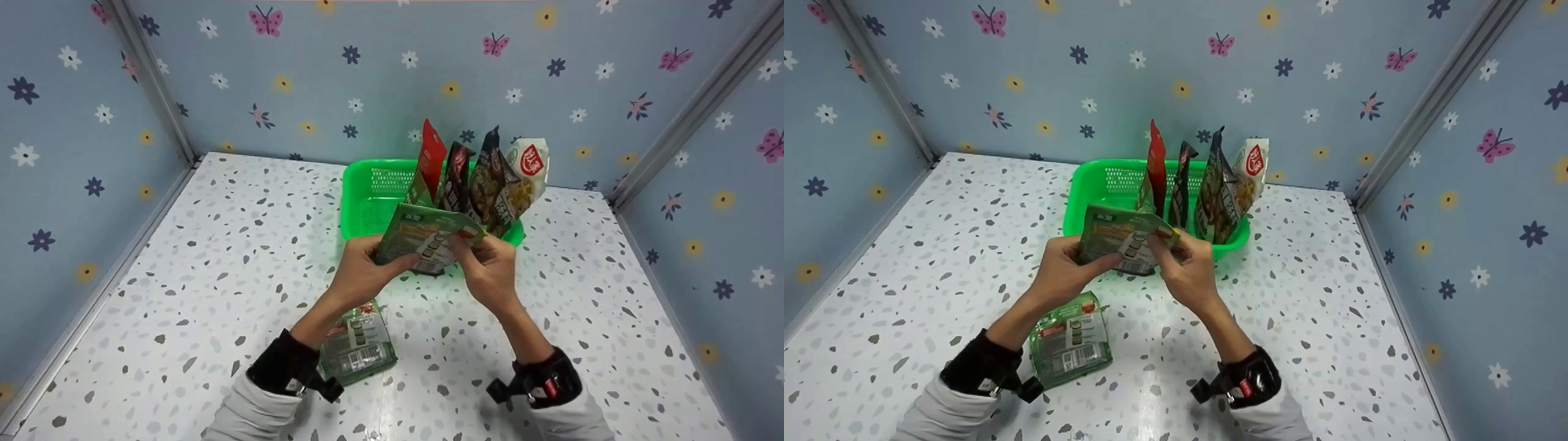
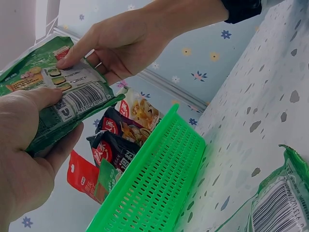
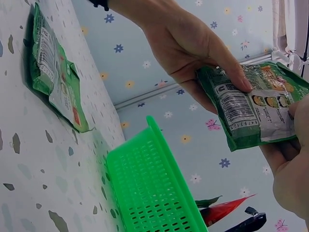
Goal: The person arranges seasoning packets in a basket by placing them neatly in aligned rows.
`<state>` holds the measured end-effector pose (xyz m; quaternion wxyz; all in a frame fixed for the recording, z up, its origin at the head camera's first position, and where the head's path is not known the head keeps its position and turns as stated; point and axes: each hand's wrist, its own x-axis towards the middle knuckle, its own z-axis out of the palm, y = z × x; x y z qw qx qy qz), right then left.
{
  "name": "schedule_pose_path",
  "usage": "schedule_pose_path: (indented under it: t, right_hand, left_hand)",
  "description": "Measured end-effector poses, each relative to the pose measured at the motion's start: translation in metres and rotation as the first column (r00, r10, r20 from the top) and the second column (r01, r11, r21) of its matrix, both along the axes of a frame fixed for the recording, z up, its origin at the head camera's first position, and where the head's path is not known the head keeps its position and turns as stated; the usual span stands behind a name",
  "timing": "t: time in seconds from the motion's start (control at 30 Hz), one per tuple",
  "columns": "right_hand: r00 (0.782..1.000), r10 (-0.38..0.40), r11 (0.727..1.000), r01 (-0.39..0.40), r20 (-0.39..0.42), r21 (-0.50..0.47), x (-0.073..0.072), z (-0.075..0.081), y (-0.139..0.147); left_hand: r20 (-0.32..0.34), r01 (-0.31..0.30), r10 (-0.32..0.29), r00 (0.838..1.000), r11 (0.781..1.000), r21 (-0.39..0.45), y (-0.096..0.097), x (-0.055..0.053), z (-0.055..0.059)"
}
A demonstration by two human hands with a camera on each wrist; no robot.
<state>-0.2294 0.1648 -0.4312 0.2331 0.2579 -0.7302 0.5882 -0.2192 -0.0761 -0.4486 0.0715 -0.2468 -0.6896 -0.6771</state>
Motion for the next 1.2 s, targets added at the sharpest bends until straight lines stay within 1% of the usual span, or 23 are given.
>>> schedule_pose_path:
  t: [0.17,0.3,0.43,0.6,0.67,0.7,0.73,0.77,0.83,0.9,0.97,1.07,1.13,1.2]
  right_hand:
    - [1.0,0.01,1.0,-0.01,0.011,0.004,-0.001,0.001,0.001]
    - [0.999,0.017,1.0,-0.017,0.039,-0.006,-0.001,0.002,0.001]
    - [0.996,0.044,0.998,-0.04,0.073,-0.047,-0.001,0.004,0.001]
    - [0.995,0.046,0.995,-0.038,0.085,-0.091,-0.003,0.005,0.0]
    - [0.996,0.035,0.996,-0.028,0.08,-0.085,-0.003,0.004,0.0]
    - [0.996,0.036,0.996,-0.03,0.077,-0.08,-0.003,0.004,-0.001]
    - [0.996,0.044,0.996,-0.039,0.075,-0.076,-0.002,0.004,-0.001]
    - [0.996,0.052,0.997,-0.047,0.071,-0.069,-0.002,0.004,-0.001]
    - [0.995,0.071,0.996,-0.068,0.068,-0.049,0.0,0.005,-0.003]
    - [0.993,0.095,0.995,-0.094,0.07,-0.024,0.002,0.006,-0.004]
    - [0.989,0.119,0.993,-0.121,0.082,0.013,0.004,0.007,-0.004]
    - [0.977,0.161,0.983,-0.171,0.137,0.069,0.007,0.008,-0.006]
    - [0.964,0.188,0.972,-0.21,0.189,0.103,0.01,0.009,-0.007]
    - [0.945,0.212,0.96,-0.249,0.249,0.128,0.013,0.011,-0.008]
  left_hand:
    - [-0.019,-0.035,0.035,0.999,0.999,0.009,0.001,0.0,0.0]
    - [-0.037,-0.069,0.07,0.997,0.997,0.022,0.001,0.0,0.001]
    - [-0.055,-0.108,0.11,0.992,0.993,0.044,0.0,0.001,0.002]
    - [-0.097,-0.184,0.19,0.977,0.981,0.067,0.0,0.001,-0.001]
    - [-0.136,-0.219,0.227,0.964,0.973,0.074,0.0,0.001,-0.002]
    - [-0.159,-0.242,0.252,0.955,0.967,0.075,0.0,0.0,-0.003]
    - [-0.189,-0.269,0.278,0.942,0.96,0.073,0.001,-0.001,-0.003]
    - [-0.227,-0.299,0.306,0.924,0.952,0.067,0.001,-0.002,-0.003]
    - [-0.307,-0.361,0.358,0.882,0.931,0.049,0.003,-0.005,-0.004]
    - [-0.385,-0.413,0.392,0.836,0.91,0.03,0.004,-0.008,-0.004]
    - [-0.46,-0.455,0.408,0.789,0.89,0.01,0.005,-0.009,-0.005]
    - [-0.551,-0.513,0.415,0.724,0.858,-0.026,0.006,-0.008,-0.007]
    - [-0.6,-0.553,0.42,0.681,0.832,-0.046,0.007,-0.007,-0.009]
    - [-0.642,-0.583,0.415,0.645,0.81,-0.062,0.008,-0.005,-0.011]
